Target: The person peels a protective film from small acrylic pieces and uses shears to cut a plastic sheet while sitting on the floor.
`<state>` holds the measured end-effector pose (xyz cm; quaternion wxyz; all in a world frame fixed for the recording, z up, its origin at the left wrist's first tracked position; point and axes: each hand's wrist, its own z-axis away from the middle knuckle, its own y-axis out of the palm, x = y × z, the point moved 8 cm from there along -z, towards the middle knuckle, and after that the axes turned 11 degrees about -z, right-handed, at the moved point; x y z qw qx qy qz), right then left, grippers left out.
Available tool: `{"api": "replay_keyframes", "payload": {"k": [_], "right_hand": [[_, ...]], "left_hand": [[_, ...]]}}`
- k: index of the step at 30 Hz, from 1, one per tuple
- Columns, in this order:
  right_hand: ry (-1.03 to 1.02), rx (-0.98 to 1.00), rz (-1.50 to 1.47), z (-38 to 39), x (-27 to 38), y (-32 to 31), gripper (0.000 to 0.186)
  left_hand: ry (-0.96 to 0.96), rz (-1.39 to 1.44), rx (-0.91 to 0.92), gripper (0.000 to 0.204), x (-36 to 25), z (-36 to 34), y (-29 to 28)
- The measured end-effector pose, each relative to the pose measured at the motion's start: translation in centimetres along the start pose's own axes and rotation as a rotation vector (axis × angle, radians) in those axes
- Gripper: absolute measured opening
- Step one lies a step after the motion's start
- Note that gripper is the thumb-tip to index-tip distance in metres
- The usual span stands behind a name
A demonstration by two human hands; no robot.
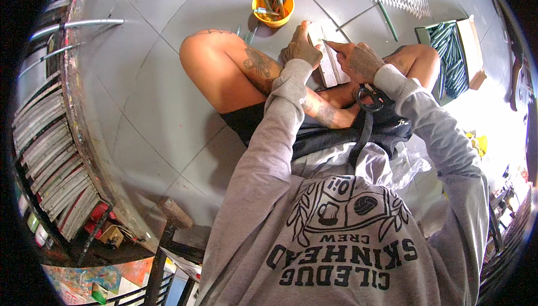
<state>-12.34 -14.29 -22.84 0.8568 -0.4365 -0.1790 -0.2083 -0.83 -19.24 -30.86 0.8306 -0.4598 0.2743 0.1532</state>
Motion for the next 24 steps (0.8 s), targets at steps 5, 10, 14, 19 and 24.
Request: {"api": "replay_keyframes", "payload": {"k": [5, 10, 14, 19, 24], "right_hand": [[0.007, 0.114, 0.075, -1.8, -1.4, 1.1, 0.046], [-0.03, 0.073, -0.002, 2.0, -2.8, 4.0, 0.051], [-0.007, 0.032, -0.056, 4.9, -1.7, 4.1, 0.05], [-0.093, -0.015, -0.061, 5.4, -3.8, 5.9, 0.05], [0.006, -0.132, -0.187, 6.8, -2.0, 3.1, 0.047]], "left_hand": [[-0.07, 0.003, 0.11, 0.072, -1.1, 0.6, -0.6], [-0.05, -0.052, -0.064, 0.071, -0.6, 0.7, 0.1], [-0.093, -0.037, 0.006, 0.072, -1.4, 1.3, -0.3], [-0.054, -0.121, -0.071, 0.074, -0.6, -0.3, 0.0], [-0.053, -0.121, -0.014, 0.078, 0.3, 0.1, 0.9]]}}
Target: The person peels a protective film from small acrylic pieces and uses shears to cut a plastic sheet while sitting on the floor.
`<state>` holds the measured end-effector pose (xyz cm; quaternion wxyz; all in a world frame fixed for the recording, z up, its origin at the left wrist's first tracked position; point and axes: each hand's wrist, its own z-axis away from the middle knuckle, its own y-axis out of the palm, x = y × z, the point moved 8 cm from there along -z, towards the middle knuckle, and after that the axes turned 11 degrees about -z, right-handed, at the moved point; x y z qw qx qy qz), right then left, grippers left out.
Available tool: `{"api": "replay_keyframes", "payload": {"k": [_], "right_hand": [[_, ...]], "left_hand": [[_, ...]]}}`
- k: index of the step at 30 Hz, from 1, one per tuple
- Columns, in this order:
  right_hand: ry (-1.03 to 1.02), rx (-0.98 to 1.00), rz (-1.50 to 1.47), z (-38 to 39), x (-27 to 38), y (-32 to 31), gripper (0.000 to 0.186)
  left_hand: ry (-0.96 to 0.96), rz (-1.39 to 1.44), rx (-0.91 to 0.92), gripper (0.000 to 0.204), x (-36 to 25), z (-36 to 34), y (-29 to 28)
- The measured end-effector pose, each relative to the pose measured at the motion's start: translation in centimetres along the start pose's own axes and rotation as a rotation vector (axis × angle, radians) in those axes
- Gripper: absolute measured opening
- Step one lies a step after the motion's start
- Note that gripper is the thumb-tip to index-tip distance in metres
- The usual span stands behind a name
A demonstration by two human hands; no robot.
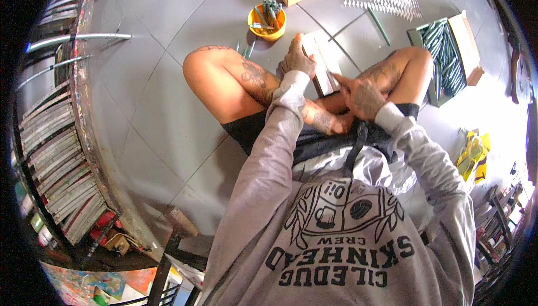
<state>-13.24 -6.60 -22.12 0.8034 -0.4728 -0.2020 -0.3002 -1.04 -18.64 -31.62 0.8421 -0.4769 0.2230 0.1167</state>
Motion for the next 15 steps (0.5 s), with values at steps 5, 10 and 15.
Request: {"api": "replay_keyframes", "payload": {"k": [5, 10, 15], "right_hand": [[-0.02, -0.045, -0.059, -3.8, -0.2, -0.4, 0.048], [-0.034, 0.051, -0.032, -1.1, -1.0, 1.0, 0.051], [-0.047, 0.08, -0.098, 0.7, -1.7, 1.1, 0.049]], "left_hand": [[-0.016, -0.041, 0.0, 0.078, 0.3, -0.9, 0.3], [-0.016, -0.076, -0.092, 0.074, -0.1, 0.0, -0.2], [-0.021, 0.066, -0.01, 0.07, -0.1, 0.1, 0.0]]}}
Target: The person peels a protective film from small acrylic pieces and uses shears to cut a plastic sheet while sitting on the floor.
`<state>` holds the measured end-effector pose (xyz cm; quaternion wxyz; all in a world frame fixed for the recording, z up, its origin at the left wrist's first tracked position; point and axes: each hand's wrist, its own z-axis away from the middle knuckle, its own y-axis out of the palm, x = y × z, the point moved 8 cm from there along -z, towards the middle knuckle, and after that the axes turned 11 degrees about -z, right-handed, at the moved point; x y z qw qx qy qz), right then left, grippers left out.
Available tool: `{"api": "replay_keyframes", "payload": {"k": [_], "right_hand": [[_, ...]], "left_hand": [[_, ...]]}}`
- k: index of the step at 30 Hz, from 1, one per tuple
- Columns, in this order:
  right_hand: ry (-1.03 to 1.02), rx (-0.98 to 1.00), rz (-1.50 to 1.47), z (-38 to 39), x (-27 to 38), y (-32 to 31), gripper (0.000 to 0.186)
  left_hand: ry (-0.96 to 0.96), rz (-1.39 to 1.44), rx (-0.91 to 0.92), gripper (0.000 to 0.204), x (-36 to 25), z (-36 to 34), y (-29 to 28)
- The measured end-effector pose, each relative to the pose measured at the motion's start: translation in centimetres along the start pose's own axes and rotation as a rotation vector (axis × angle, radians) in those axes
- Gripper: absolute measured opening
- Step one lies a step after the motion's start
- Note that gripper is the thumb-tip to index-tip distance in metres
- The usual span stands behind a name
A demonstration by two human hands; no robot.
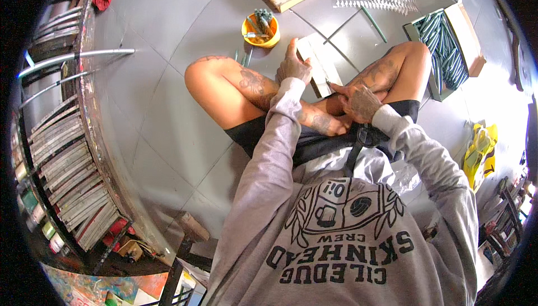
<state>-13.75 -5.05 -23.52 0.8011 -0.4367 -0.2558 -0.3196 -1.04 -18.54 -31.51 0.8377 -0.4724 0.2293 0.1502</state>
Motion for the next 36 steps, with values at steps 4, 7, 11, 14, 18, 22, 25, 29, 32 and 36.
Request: {"api": "replay_keyframes", "payload": {"k": [4, 7, 11, 14, 18, 22, 25, 29, 32, 36], "right_hand": [[0.038, -0.314, -0.093, 1.5, -1.5, -3.5, 0.055], [0.1, -0.428, -0.168, 0.3, -3.2, -5.9, 0.06], [0.14, -0.504, -0.217, -3.1, -6.0, -7.0, 0.064], [0.157, -0.548, -0.211, -6.3, -6.8, -6.9, 0.065], [0.299, -0.568, -0.222, -9.5, -8.6, -7.4, 0.067], [0.283, -0.638, -0.129, -10.2, -9.7, -7.6, 0.067], [0.079, -1.003, 0.301, -7.2, -4.4, -8.2, 0.065], [0.088, -0.756, 0.276, -10.2, -0.8, -5.0, 0.087], [0.195, -0.438, 0.143, -13.1, -0.8, -2.3, 0.107], [0.251, -0.42, -0.001, -12.7, -0.5, -4.1, 0.092]], "left_hand": [[0.09, -0.046, -0.173, 0.069, -0.9, 1.2, -1.0], [0.449, -0.285, -0.347, 0.045, -4.4, 4.5, -1.7], [0.522, -0.451, -0.152, 0.025, -5.8, 7.7, -0.1], [0.509, -0.513, -0.174, 0.025, -5.6, 6.8, 1.3], [0.592, -0.527, -0.191, 0.021, -5.5, 6.5, 2.9], [0.638, -0.425, -0.323, 0.013, -5.9, 6.4, 2.8], [0.68, -0.366, -0.337, 0.013, -4.6, 6.1, 2.2], [0.99, -0.19, -0.228, 0.02, -6.1, 8.7, 1.3], [0.881, -0.147, -0.019, 0.018, -2.4, 9.0, 1.2], [0.647, -0.168, 0.066, 0.019, -0.7, 9.2, -1.1]]}}
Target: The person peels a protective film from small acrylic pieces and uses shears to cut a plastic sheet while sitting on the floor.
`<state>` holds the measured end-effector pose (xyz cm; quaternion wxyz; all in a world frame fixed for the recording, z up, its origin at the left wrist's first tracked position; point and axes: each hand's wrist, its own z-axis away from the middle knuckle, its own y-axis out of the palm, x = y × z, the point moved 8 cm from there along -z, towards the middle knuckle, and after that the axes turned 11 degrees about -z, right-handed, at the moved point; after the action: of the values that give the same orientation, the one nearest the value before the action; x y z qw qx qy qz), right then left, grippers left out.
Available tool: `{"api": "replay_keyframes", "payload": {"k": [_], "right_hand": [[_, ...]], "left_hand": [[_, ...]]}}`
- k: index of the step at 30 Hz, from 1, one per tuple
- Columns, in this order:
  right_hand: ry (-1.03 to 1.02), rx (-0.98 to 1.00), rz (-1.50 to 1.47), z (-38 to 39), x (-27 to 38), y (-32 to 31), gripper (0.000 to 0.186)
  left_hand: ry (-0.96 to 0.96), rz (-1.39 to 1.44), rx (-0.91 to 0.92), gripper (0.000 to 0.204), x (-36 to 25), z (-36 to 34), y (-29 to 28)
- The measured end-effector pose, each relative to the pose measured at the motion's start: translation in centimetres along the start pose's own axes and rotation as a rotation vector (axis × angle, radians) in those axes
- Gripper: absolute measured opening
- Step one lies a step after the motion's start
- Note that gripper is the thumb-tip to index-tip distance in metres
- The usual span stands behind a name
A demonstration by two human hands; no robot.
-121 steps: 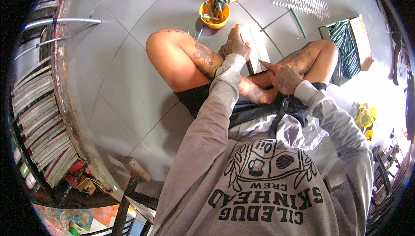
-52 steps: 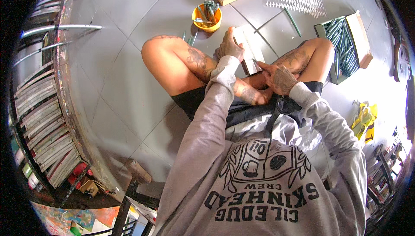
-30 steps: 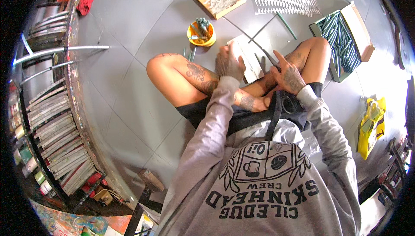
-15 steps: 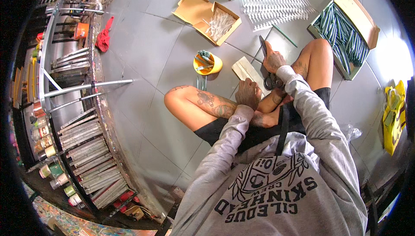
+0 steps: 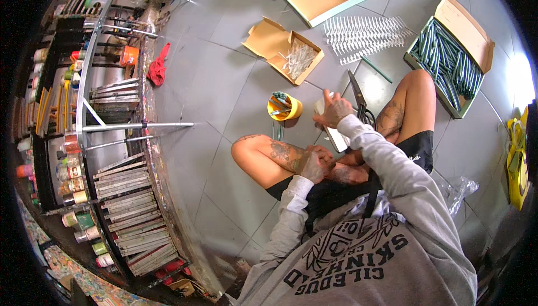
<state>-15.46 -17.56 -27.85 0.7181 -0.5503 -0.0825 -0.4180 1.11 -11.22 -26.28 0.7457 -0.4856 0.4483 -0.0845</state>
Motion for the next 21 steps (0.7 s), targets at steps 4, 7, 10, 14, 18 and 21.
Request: {"api": "replay_keyframes", "payload": {"k": [4, 7, 10, 14, 18, 21], "right_hand": [[-0.248, -0.486, -0.536, 5.0, 2.5, -11.0, 0.082], [-0.589, -0.907, -0.726, 9.7, 1.3, -14.6, 0.083], [-0.548, -0.464, -0.485, 6.6, 0.0, -9.9, 0.081], [-0.578, -0.564, -0.562, 7.5, 1.6, -13.3, 0.082], [-0.239, -0.674, -1.199, 8.6, -2.8, -15.4, 0.075], [0.119, -0.513, -1.811, 6.8, -8.1, -12.1, 0.066]], "left_hand": [[0.012, -0.117, 0.082, 0.011, 0.2, -0.7, 0.1], [-0.196, -0.318, -0.068, 0.031, 0.9, -2.6, -0.8], [-0.308, -0.48, -0.06, 0.063, 2.5, -3.7, 1.6], [-0.211, -0.755, -0.047, 0.056, 0.2, -3.9, 5.2], [-0.313, -0.45, 0.062, 0.039, 1.7, -3.6, 6.1], [-0.369, -0.381, 0.207, 0.036, 1.7, -4.0, 5.6]]}}
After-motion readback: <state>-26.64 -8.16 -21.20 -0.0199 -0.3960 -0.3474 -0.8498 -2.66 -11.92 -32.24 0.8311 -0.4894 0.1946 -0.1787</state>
